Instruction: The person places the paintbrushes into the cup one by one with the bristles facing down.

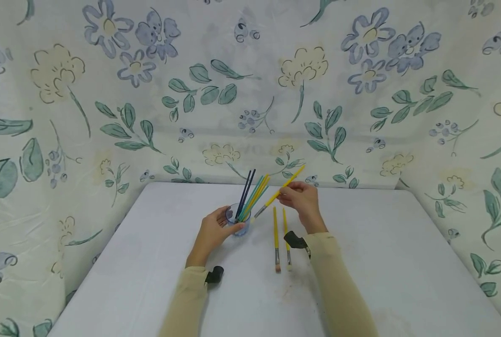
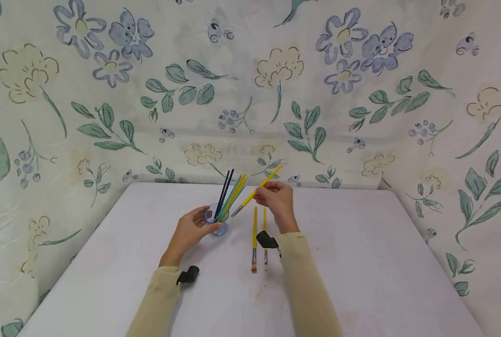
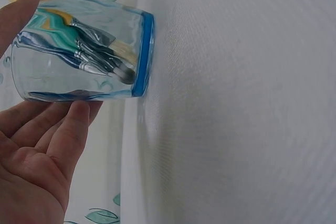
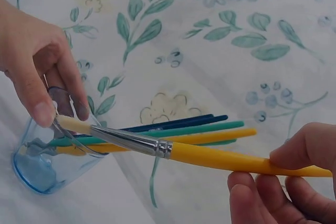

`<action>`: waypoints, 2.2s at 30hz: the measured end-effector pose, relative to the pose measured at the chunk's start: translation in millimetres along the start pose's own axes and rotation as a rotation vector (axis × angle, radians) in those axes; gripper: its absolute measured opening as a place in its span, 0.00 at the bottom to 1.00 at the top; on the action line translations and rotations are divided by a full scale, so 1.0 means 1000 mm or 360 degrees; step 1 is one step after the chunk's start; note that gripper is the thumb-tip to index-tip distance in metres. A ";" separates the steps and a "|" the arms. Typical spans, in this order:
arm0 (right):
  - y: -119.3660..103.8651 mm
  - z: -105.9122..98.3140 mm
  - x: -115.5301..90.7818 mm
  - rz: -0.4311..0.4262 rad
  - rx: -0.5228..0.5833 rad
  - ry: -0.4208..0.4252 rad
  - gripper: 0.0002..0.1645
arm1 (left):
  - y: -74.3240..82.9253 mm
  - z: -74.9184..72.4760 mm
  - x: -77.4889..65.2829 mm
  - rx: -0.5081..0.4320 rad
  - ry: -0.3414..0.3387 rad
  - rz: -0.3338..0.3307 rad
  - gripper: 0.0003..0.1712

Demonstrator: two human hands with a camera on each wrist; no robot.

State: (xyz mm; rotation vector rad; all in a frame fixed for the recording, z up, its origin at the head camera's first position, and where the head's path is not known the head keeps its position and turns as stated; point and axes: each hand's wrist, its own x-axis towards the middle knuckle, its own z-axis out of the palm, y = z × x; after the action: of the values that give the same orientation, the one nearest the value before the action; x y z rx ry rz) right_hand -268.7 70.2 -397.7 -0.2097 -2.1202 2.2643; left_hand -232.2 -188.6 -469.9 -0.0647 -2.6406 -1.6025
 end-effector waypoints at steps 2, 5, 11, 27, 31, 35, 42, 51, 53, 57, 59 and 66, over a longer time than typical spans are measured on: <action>-0.001 0.003 0.000 -0.0013 -0.0003 0.0003 0.16 | -0.001 0.000 0.000 -0.0004 -0.0006 0.0004 0.51; -0.003 0.009 0.000 -0.0028 -0.0007 -0.0004 0.16 | -0.001 0.000 0.000 -0.0001 -0.0005 -0.0003 0.51; -0.006 0.019 -0.003 -0.0090 0.0003 -0.0010 0.14 | -0.002 0.001 0.001 0.0013 -0.0004 -0.0008 0.50; -0.001 0.037 -0.008 -0.0192 -0.0054 -0.0012 0.13 | -0.002 0.001 0.001 0.0009 -0.0002 -0.0007 0.51; -0.001 0.040 -0.010 -0.0188 -0.0054 -0.0026 0.13 | -0.001 0.001 0.001 0.0024 0.0007 -0.0026 0.51; 0.000 0.043 -0.012 -0.0188 -0.0073 -0.0034 0.12 | 0.001 0.002 0.000 0.0034 0.0013 -0.0040 0.49; 0.005 0.047 -0.011 -0.0177 -0.0114 -0.0043 0.12 | 0.001 0.003 0.000 0.0039 0.0021 -0.0054 0.49; 0.009 0.049 -0.013 -0.0172 -0.0193 -0.0070 0.13 | -0.001 0.002 0.001 0.0056 0.0022 -0.0061 0.49; 0.009 0.051 -0.013 -0.0166 -0.0204 -0.0071 0.13 | -0.001 0.002 0.001 0.0059 0.0024 -0.0059 0.49; 0.010 0.052 -0.014 -0.0150 -0.0220 -0.0076 0.13 | -0.002 0.002 0.001 0.0063 0.0028 -0.0054 0.49; 0.011 0.052 -0.015 -0.0135 -0.0223 -0.0080 0.13 | -0.003 0.002 0.001 0.0065 0.0028 -0.0056 0.50; 0.010 0.050 -0.017 -0.0141 -0.0267 -0.0078 0.11 | -0.002 0.002 0.001 0.0049 0.0019 -0.0073 0.51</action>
State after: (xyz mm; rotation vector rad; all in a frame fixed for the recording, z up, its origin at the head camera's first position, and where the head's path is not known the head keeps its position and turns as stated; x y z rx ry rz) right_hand -257.2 17.6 -403.0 -0.0637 -2.2959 2.0664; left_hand -233.6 -188.0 -472.5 0.0065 -2.6759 -1.5700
